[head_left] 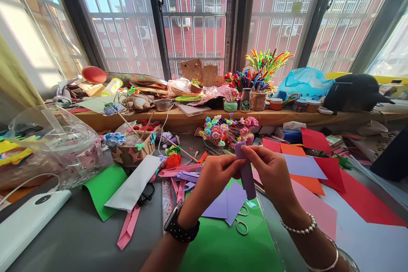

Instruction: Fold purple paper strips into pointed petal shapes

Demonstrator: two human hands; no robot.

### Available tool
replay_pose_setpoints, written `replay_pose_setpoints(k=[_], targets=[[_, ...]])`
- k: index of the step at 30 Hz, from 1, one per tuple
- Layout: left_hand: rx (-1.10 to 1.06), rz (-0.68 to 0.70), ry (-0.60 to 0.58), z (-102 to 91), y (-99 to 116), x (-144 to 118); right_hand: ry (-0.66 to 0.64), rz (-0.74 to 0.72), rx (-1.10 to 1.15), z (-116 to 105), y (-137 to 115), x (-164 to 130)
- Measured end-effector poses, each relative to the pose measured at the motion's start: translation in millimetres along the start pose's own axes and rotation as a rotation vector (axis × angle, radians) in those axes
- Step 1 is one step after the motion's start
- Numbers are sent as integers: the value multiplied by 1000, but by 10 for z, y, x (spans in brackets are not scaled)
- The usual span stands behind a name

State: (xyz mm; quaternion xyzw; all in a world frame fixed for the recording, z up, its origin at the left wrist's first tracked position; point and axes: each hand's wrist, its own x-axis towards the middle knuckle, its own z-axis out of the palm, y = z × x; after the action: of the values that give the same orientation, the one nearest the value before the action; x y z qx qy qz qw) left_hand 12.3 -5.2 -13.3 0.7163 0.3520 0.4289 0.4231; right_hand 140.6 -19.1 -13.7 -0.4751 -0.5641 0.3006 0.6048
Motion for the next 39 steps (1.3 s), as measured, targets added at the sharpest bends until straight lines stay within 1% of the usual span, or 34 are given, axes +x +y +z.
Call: replay_pose_setpoints(k=[9, 15, 26, 28, 31, 33, 35, 39], targets=[[2, 10, -55, -20, -6, -5, -7, 18, 35, 24, -20, -11], [-23, -15, -58, -16, 5, -10, 6, 28, 25, 45, -11, -22], [2, 12, -75, -43, -17, -6, 21, 9, -27, 53, 16, -39], [-15, -8, -45, -37, -19, 0, 22, 1, -40, 54, 23, -31], [-85, -59, 42, -17, -4, 5, 25, -12, -64, 52, 18, -15], [-117, -77, 102, -13, 12, 6, 4, -18, -71, 36, 4, 1], [-119, -74, 163, -24, 26, 8, -52, -18, -70, 5, -14, 20], [-119, -72, 286, -82, 39, 9, -234, 26, -97, -69, -32, 45]])
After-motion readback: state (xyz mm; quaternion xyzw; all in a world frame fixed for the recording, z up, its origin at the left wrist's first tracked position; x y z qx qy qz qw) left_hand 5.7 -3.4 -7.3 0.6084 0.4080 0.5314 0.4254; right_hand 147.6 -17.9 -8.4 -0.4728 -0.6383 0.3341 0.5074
